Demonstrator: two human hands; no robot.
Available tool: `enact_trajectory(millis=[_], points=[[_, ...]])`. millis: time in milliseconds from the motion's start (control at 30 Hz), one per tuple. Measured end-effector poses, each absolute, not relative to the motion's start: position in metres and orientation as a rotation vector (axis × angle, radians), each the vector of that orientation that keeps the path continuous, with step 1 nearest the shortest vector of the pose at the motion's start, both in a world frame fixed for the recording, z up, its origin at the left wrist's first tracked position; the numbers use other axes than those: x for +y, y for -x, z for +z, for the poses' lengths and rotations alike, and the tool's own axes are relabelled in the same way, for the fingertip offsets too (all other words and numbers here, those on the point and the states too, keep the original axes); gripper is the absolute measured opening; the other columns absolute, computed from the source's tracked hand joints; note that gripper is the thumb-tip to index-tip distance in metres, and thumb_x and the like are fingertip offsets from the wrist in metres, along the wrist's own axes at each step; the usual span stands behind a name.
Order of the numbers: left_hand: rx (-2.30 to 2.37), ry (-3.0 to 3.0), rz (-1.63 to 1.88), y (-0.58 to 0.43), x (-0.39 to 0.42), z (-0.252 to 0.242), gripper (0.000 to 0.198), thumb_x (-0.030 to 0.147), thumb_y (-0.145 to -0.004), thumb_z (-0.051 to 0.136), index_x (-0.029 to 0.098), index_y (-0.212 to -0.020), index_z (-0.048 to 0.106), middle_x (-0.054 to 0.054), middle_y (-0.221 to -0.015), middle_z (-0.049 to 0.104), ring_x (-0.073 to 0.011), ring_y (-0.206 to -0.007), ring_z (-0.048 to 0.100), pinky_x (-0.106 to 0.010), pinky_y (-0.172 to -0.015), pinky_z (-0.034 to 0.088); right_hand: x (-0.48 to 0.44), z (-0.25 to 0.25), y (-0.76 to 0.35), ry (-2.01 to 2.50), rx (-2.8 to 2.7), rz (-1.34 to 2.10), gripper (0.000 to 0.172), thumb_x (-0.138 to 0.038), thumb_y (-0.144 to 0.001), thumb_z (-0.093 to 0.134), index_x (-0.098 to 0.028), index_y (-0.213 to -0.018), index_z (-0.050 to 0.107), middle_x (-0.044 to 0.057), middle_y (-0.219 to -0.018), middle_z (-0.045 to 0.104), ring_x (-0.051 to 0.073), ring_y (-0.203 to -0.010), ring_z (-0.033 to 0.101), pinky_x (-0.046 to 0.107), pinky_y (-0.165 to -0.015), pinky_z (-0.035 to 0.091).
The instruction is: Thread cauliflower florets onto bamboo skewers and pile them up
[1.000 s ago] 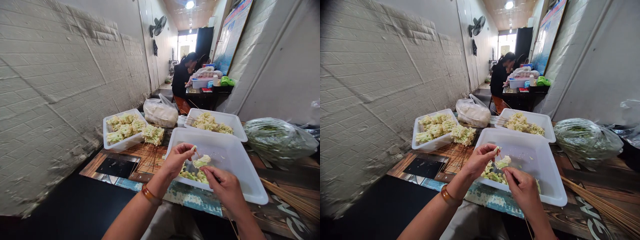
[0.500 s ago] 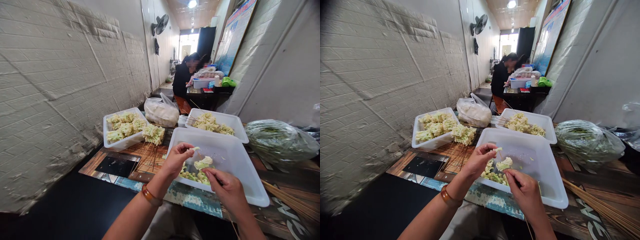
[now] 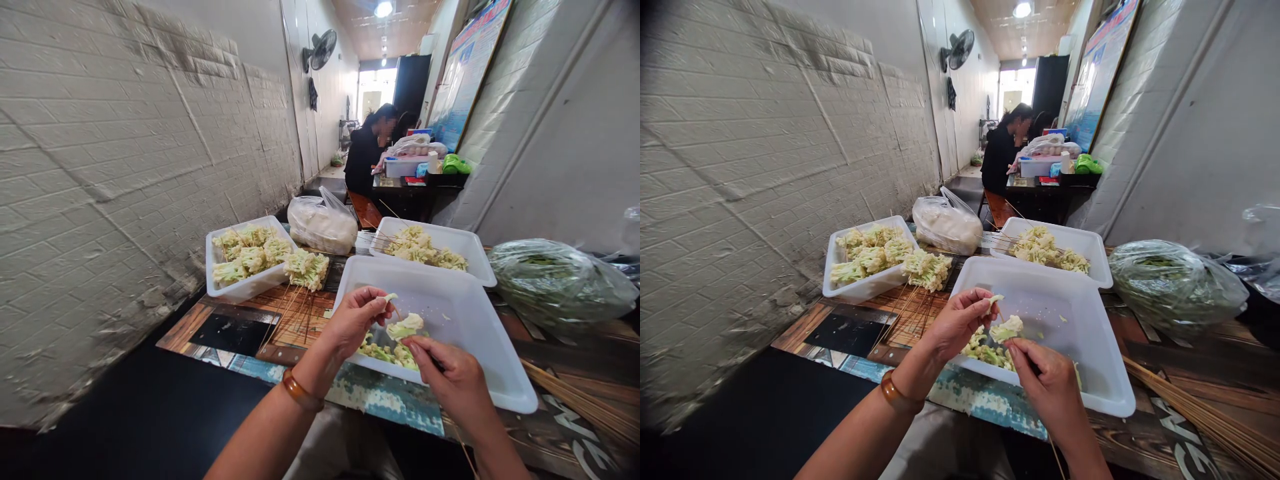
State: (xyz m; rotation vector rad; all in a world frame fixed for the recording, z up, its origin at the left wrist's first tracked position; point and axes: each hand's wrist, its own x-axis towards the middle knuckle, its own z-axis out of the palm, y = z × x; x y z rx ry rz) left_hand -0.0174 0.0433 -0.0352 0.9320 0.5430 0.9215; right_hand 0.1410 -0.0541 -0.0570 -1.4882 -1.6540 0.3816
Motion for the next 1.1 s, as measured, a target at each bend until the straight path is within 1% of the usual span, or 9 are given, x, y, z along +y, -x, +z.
enact_trajectory(millis=[133,367,467,600,767,900,1100], points=[[0.567,-0.941,0.943,0.0168,0.0422,-0.0331,0.026,0.033,-0.069,0.076,0.013,-0.079,0.062,-0.003,-0.069,0.064,-0.0089,-0.062,0.054,-0.023,-0.059,0.035,-0.0532,-0.0580,-0.1422,1.479,-1.670,0.382,0.031,-0.039,-0.090,0.050,-0.021,-0.085,0.075,0.001,-0.065,0.070,0.014,-0.050,0.060,0.023,-0.056,0.052],[0.653,-0.966,0.970,0.0157,0.0423,-0.0335,0.028,0.032,-0.064,0.079,0.013,-0.077,0.064,-0.002,-0.066,0.062,-0.0094,-0.063,0.053,-0.023,-0.060,0.034,-0.0533,-0.0592,-0.1404,1.493,-1.650,0.369,0.032,-0.038,-0.091,0.049,-0.021,-0.085,0.075,0.002,-0.067,0.072,0.015,-0.053,0.063,0.024,-0.059,0.053],[0.654,-0.974,0.967,0.0154,0.0427,-0.0345,0.028,0.032,-0.062,0.080,0.013,-0.076,0.064,-0.002,-0.067,0.063,-0.0096,-0.064,0.053,-0.022,-0.059,0.033,-0.0525,-0.0609,-0.1415,1.489,-1.671,0.349,0.032,-0.039,-0.090,0.049,-0.022,-0.085,0.076,0.002,-0.071,0.074,0.016,-0.054,0.065,0.024,-0.057,0.053],[0.646,-0.977,0.944,0.0153,0.0426,-0.0330,0.027,0.032,-0.061,0.080,0.013,-0.072,0.063,-0.002,-0.066,0.062,-0.0088,-0.061,0.051,-0.022,-0.058,0.032,-0.0525,-0.0590,-0.1414,1.497,-1.691,0.349,0.033,-0.040,-0.091,0.048,-0.022,-0.086,0.075,0.001,-0.062,0.070,0.015,-0.051,0.063,0.023,-0.055,0.052],[0.625,-0.964,0.879,0.0166,0.0430,-0.0309,0.026,0.032,-0.061,0.079,0.014,-0.068,0.062,-0.002,-0.065,0.062,-0.0089,-0.059,0.050,-0.023,-0.056,0.031,-0.0552,-0.0554,-0.1385,1.493,-1.654,0.338,0.033,-0.040,-0.091,0.048,-0.021,-0.084,0.075,0.001,-0.063,0.070,0.015,-0.055,0.065,0.023,-0.058,0.052],[0.624,-0.969,0.856,0.0172,0.0445,-0.0317,0.024,0.031,-0.061,0.078,0.013,-0.065,0.062,-0.003,-0.066,0.063,-0.0095,-0.062,0.051,-0.023,-0.058,0.033,-0.0563,-0.0566,-0.1382,1.503,-1.648,0.328,0.033,-0.040,-0.091,0.048,-0.021,-0.085,0.074,0.001,-0.065,0.071,0.016,-0.057,0.065,0.024,-0.061,0.052],[0.599,-0.991,0.834,0.0173,0.0463,-0.0316,0.022,0.031,-0.062,0.077,0.014,-0.065,0.063,-0.003,-0.066,0.064,-0.0105,-0.063,0.052,-0.024,-0.063,0.034,-0.0548,-0.0568,-0.1390,1.525,-1.681,0.320,0.034,-0.041,-0.092,0.046,-0.022,-0.086,0.074,0.001,-0.059,0.066,0.016,-0.058,0.064,0.024,-0.062,0.052]])
